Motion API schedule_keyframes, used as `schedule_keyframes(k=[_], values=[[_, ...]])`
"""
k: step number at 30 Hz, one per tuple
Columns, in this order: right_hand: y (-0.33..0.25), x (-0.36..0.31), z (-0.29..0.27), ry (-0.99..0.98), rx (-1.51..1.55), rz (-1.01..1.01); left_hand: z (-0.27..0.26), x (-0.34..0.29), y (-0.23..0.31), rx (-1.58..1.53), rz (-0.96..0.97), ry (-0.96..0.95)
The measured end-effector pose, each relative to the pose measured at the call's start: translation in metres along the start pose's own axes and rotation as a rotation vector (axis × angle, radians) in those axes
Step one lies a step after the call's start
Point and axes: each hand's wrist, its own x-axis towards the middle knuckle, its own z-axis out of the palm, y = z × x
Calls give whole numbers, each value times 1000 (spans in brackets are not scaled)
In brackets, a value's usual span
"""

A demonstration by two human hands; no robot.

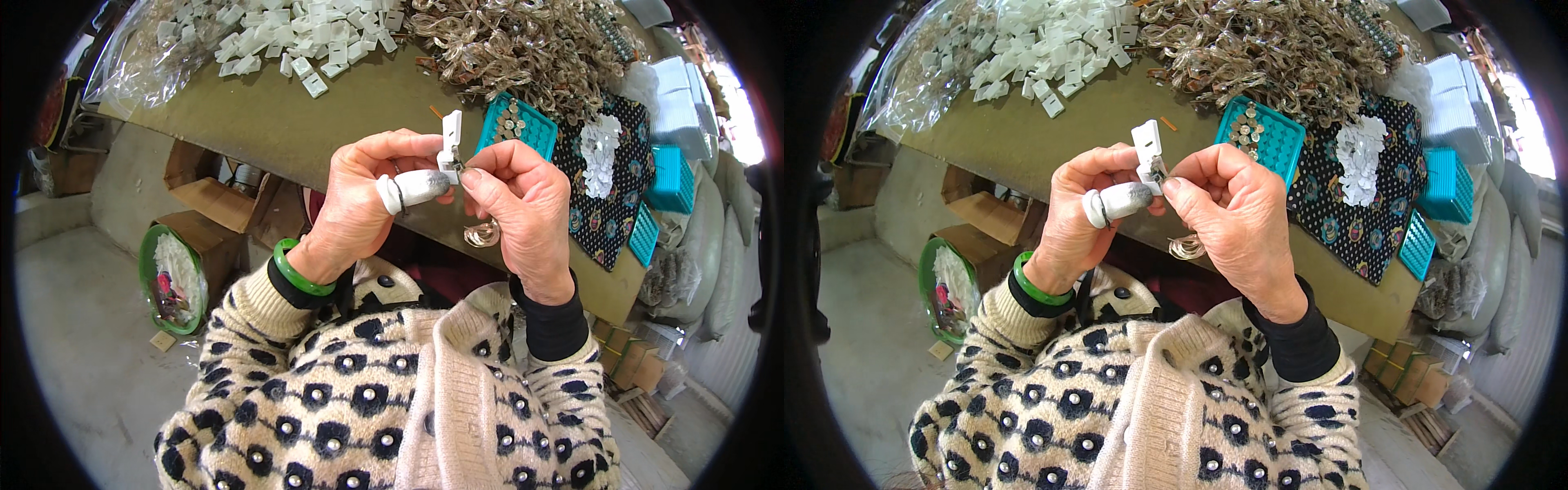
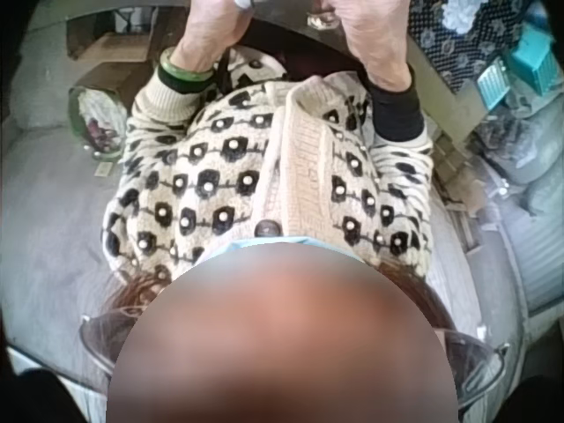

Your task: The person repeatedly picks small white plastic housings and metal contacts from a table, inserts the contacts into the housings, and places the assembled units into a blue tray. The person handles items one at a time and continues the cycle throughout the clip.

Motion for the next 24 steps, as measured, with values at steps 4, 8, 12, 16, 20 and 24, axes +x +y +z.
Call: schedule_keyframes(k=[4,8,12,16,20,24], values=[[-1,-2,0,-18,87,27,4,5,-2,6,76,-36],[10,-5,8,96,-146,-216,8,6,-2,83,114,37],[25,3,12,167,-357,-594,13,2,1,90,61,85],[33,1,14,282,-590,-772,18,2,0,-8,31,120],[38,3,15,345,-872,-1006,21,2,-3,353,203,176],[41,7,17,366,-907,-985,20,0,-1,424,157,247]])
